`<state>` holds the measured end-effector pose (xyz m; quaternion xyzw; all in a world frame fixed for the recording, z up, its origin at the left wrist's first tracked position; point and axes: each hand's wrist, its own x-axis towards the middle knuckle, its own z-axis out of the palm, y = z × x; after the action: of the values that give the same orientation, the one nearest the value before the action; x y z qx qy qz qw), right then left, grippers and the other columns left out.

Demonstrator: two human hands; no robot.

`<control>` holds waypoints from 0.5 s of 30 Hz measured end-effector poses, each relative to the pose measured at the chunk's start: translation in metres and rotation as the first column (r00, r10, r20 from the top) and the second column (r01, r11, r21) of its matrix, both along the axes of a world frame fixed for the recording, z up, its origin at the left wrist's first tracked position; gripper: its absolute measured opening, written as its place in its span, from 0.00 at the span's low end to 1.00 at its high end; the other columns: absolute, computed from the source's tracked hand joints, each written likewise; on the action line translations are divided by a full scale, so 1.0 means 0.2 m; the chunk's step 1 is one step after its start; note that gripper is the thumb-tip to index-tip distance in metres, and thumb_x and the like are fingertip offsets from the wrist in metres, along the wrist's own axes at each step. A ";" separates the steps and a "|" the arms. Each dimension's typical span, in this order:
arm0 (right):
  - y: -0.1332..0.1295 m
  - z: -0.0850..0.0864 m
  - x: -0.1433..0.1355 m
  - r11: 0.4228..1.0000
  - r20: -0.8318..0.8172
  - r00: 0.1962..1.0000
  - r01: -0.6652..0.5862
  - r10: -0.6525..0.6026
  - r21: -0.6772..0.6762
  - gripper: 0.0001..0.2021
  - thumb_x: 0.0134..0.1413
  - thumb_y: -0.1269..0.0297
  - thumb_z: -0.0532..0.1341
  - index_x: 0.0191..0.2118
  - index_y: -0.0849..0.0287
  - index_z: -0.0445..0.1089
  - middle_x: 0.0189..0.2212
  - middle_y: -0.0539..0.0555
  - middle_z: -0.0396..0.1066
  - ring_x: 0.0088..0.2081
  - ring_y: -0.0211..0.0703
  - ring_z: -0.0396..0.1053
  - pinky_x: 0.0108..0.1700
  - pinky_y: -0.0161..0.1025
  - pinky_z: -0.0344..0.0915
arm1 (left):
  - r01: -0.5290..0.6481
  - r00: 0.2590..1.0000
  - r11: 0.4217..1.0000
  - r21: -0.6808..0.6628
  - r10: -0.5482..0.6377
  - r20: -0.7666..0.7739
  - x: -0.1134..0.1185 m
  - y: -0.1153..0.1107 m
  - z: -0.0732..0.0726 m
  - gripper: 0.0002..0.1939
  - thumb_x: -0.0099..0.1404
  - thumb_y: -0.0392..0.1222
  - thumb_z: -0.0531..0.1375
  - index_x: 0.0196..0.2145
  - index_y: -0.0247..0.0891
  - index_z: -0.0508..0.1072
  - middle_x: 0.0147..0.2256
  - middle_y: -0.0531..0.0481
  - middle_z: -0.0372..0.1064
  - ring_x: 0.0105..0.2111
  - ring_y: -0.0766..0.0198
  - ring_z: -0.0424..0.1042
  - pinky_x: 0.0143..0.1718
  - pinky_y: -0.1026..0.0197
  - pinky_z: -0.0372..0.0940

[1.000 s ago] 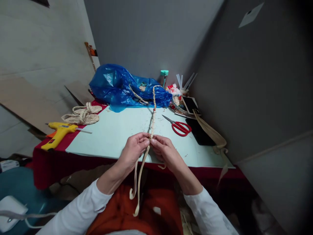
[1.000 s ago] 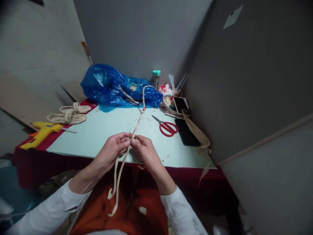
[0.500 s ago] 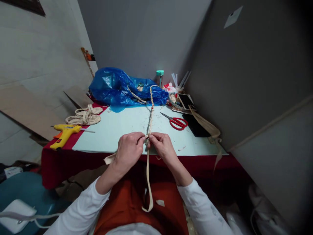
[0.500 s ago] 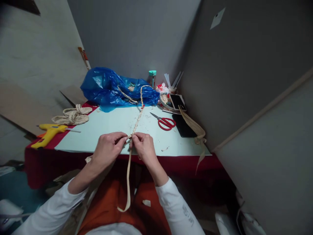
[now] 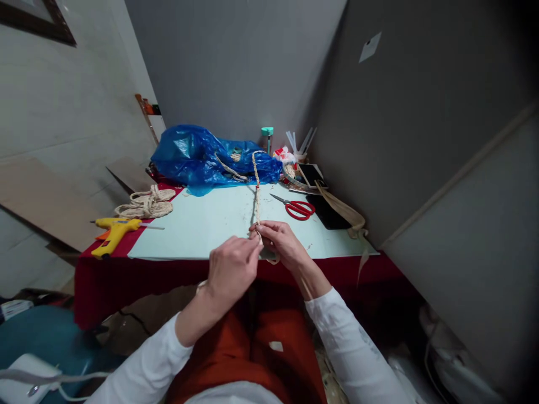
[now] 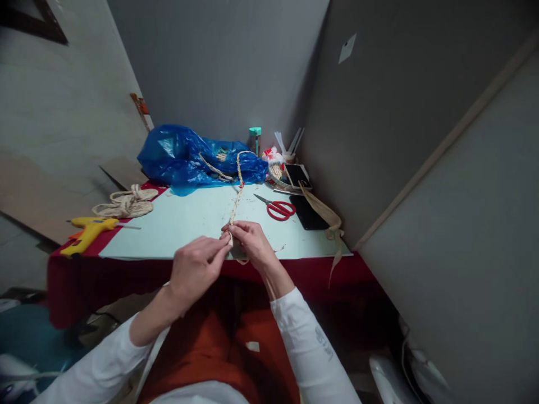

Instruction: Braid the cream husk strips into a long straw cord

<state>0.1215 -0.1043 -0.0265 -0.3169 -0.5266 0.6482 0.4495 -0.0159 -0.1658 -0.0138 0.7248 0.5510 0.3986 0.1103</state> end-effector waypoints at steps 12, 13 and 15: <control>-0.03 0.02 -0.01 0.995 0.026 0.995 -0.093 0.093 0.029 0.15 0.48 0.57 0.62 0.38 0.64 0.67 0.21 0.43 0.57 0.18 0.26 0.45 0.20 0.29 0.39 | 0.613 0.583 0.724 -0.315 -0.146 0.800 -0.04 0.28 -0.02 0.11 0.56 0.44 0.62 0.27 0.32 0.67 0.22 0.54 0.62 0.17 0.76 0.56 0.18 0.72 0.49; -0.03 0.02 -0.01 0.995 0.058 0.994 -0.098 0.096 0.034 0.15 0.49 0.57 0.61 0.38 0.63 0.66 0.21 0.43 0.56 0.19 0.27 0.45 0.20 0.29 0.39 | 0.623 0.571 0.711 -0.325 -0.129 0.811 -0.04 0.27 -0.02 0.11 0.56 0.43 0.62 0.29 0.32 0.68 0.22 0.54 0.62 0.17 0.77 0.55 0.17 0.72 0.46; -0.04 0.01 -0.02 0.994 0.153 0.984 -0.096 0.086 0.057 0.13 0.51 0.57 0.58 0.36 0.62 0.64 0.21 0.44 0.56 0.19 0.28 0.48 0.20 0.29 0.42 | 0.620 0.575 0.692 -0.370 -0.079 0.815 -0.06 0.25 -0.01 0.10 0.55 0.41 0.63 0.31 0.31 0.68 0.23 0.53 0.63 0.17 0.77 0.55 0.16 0.73 0.44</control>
<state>0.1177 -0.1125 -0.0235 -0.3260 -0.5935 0.6250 0.3885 -0.0275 -0.1152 -0.0168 0.5141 0.3866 0.4196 0.6405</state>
